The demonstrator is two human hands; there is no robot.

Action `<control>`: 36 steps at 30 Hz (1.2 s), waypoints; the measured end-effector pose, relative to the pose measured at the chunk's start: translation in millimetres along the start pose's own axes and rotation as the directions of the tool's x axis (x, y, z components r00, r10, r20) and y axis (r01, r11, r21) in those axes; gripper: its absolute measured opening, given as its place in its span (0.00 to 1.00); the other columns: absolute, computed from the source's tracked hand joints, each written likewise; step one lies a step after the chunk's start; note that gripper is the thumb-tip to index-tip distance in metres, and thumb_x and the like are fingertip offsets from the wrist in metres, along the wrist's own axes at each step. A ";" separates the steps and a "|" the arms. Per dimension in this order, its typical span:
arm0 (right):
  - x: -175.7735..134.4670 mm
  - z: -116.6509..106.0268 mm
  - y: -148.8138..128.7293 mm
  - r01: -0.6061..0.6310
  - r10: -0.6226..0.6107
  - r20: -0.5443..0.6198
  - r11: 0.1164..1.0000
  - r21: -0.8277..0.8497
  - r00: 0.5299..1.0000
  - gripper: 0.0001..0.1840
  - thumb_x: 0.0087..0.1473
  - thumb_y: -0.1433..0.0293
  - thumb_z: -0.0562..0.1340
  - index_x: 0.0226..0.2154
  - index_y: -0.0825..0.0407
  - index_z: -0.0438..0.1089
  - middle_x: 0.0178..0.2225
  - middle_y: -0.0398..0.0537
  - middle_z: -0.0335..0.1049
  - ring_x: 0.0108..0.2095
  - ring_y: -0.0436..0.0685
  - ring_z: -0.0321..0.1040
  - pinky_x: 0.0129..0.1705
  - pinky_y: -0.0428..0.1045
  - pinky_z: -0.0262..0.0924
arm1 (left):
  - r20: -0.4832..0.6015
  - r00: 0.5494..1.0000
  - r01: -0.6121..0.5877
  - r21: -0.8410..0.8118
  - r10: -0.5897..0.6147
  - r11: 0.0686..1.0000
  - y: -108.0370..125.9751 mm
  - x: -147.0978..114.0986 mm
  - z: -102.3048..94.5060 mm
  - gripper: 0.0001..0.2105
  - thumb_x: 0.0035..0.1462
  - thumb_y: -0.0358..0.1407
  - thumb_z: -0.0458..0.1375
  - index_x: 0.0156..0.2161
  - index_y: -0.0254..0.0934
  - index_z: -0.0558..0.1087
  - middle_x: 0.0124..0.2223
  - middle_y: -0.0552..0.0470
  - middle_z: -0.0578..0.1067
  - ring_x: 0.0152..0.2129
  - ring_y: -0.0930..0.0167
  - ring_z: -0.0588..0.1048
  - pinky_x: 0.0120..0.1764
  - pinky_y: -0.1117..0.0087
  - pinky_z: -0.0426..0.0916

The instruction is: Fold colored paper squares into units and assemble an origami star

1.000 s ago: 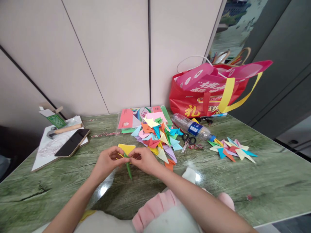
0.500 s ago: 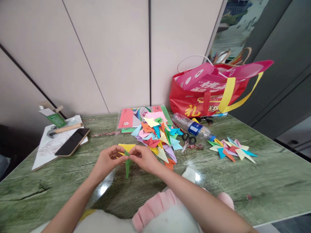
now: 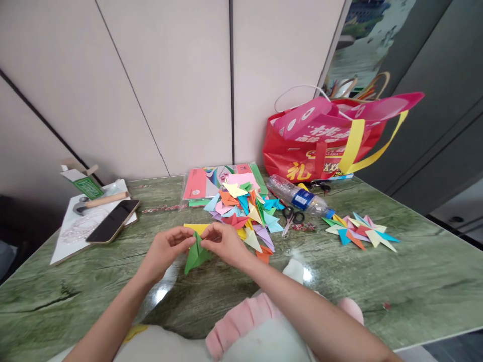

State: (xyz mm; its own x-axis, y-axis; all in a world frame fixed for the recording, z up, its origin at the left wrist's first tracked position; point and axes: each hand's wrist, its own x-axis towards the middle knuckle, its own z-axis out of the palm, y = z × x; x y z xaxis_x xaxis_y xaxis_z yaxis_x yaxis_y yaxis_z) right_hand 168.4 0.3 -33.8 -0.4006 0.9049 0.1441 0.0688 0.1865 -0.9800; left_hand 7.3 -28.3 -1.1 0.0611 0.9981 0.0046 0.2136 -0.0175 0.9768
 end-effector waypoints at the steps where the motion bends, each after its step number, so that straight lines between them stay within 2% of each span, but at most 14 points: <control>1: -0.2 0.0 -0.5 0.006 -0.006 0.004 1.000 -0.004 1.000 0.09 0.42 0.69 0.62 0.28 0.56 0.66 0.26 0.44 0.67 0.26 0.48 0.64 0.28 0.44 0.60 | -0.015 1.000 -0.004 0.014 0.004 1.000 0.0 -0.1 -0.1 0.08 0.42 0.36 0.60 0.29 0.34 0.72 0.28 0.52 0.74 0.23 0.72 0.72 0.25 0.73 0.66; 7: -1.1 -0.2 -4.2 0.057 -0.058 -0.010 0.997 -0.048 0.998 0.08 0.44 0.67 0.62 0.27 0.55 0.67 0.26 0.44 0.68 0.26 0.49 0.65 0.29 0.44 0.61 | -0.066 0.997 -0.035 0.074 0.040 0.997 1.5 -1.1 2.3 0.07 0.39 0.35 0.62 0.26 0.34 0.74 0.26 0.52 0.75 0.23 0.71 0.72 0.26 0.73 0.67; 12: -3.3 0.1 -12.1 0.127 -0.129 -0.014 0.986 -0.109 0.992 0.04 0.45 0.70 0.60 0.26 0.55 0.67 0.27 0.45 0.69 0.30 0.50 0.66 0.34 0.46 0.62 | -0.074 0.997 -0.021 0.026 0.022 0.999 2.4 -2.1 5.1 0.05 0.39 0.34 0.62 0.24 0.34 0.74 0.23 0.54 0.75 0.20 0.73 0.71 0.24 0.74 0.68; 15: -4.9 0.6 -15.3 0.174 -0.178 -0.014 0.972 -0.155 0.984 0.03 0.46 0.71 0.58 0.27 0.55 0.66 0.27 0.44 0.68 0.29 0.49 0.65 0.33 0.46 0.62 | -0.095 0.995 -0.015 0.013 0.017 1.000 3.3 -2.4 5.8 0.05 0.38 0.34 0.62 0.23 0.34 0.74 0.22 0.54 0.74 0.18 0.74 0.71 0.22 0.75 0.67; 18: -6.2 1.0 -15.2 0.240 -0.250 -0.020 0.946 -0.220 0.968 0.03 0.46 0.73 0.58 0.28 0.55 0.67 0.27 0.45 0.68 0.28 0.49 0.65 0.31 0.45 0.61 | -0.137 0.990 -0.020 -0.002 0.019 1.000 4.7 -2.7 6.8 0.05 0.37 0.33 0.63 0.23 0.34 0.74 0.22 0.54 0.74 0.17 0.74 0.70 0.21 0.74 0.67; 21: -7.7 1.2 -14.7 0.332 -0.358 -0.028 0.889 -0.315 0.933 0.04 0.46 0.75 0.58 0.29 0.54 0.67 0.28 0.46 0.68 0.29 0.50 0.64 0.31 0.45 0.60 | -0.138 0.989 -0.046 -0.027 0.042 0.999 5.9 -3.6 7.9 0.05 0.38 0.32 0.63 0.24 0.34 0.72 0.23 0.55 0.74 0.20 0.72 0.73 0.26 0.72 0.70; 25: -9.9 0.3 -16.5 0.430 -0.496 -0.058 0.801 -0.417 0.867 0.06 0.48 0.76 0.56 0.30 0.52 0.68 0.29 0.47 0.69 0.32 0.52 0.65 0.35 0.47 0.60 | -0.154 0.964 -0.206 0.071 0.215 0.976 6.7 -6.2 6.9 0.06 0.42 0.32 0.61 0.29 0.36 0.70 0.29 0.53 0.75 0.28 0.71 0.74 0.33 0.70 0.70; 30: -11.5 -2.0 -18.5 0.453 -0.564 -0.057 0.716 -0.532 0.824 0.08 0.49 0.76 0.55 0.30 0.52 0.69 0.30 0.48 0.69 0.33 0.52 0.66 0.35 0.48 0.60 | -0.089 0.873 -0.419 0.369 0.480 0.830 7.0 -8.1 1.8 0.02 0.48 0.34 0.57 0.28 0.39 0.71 0.31 0.50 0.75 0.30 0.70 0.73 0.33 0.71 0.69; 33: -11.8 -2.2 -19.4 0.466 -0.583 -0.036 0.683 -0.562 0.812 0.08 0.49 0.77 0.55 0.30 0.52 0.69 0.30 0.48 0.70 0.32 0.52 0.66 0.34 0.48 0.60 | -0.026 0.825 -0.488 0.469 0.564 0.736 5.7 -7.5 -0.9 0.05 0.51 0.34 0.55 0.27 0.40 0.72 0.30 0.50 0.76 0.31 0.70 0.73 0.35 0.70 0.68; 36: -12.0 -1.4 -20.4 0.473 -0.591 -0.018 0.662 -0.581 0.806 0.08 0.50 0.76 0.55 0.30 0.52 0.69 0.30 0.48 0.70 0.32 0.52 0.65 0.33 0.47 0.60 | 0.037 0.801 -0.529 0.512 0.598 0.677 3.1 -6.9 -3.1 0.08 0.53 0.33 0.53 0.27 0.40 0.73 0.32 0.50 0.76 0.30 0.71 0.73 0.34 0.71 0.67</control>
State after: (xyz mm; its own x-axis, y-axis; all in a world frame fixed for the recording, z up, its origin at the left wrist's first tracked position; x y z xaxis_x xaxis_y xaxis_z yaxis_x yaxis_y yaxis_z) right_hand 173.0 -13.8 -15.4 -0.3472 0.6261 0.6982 0.3869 0.7738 -0.5015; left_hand 4.6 -35.1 2.6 0.2123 0.7868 0.5796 0.6116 -0.5696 0.5491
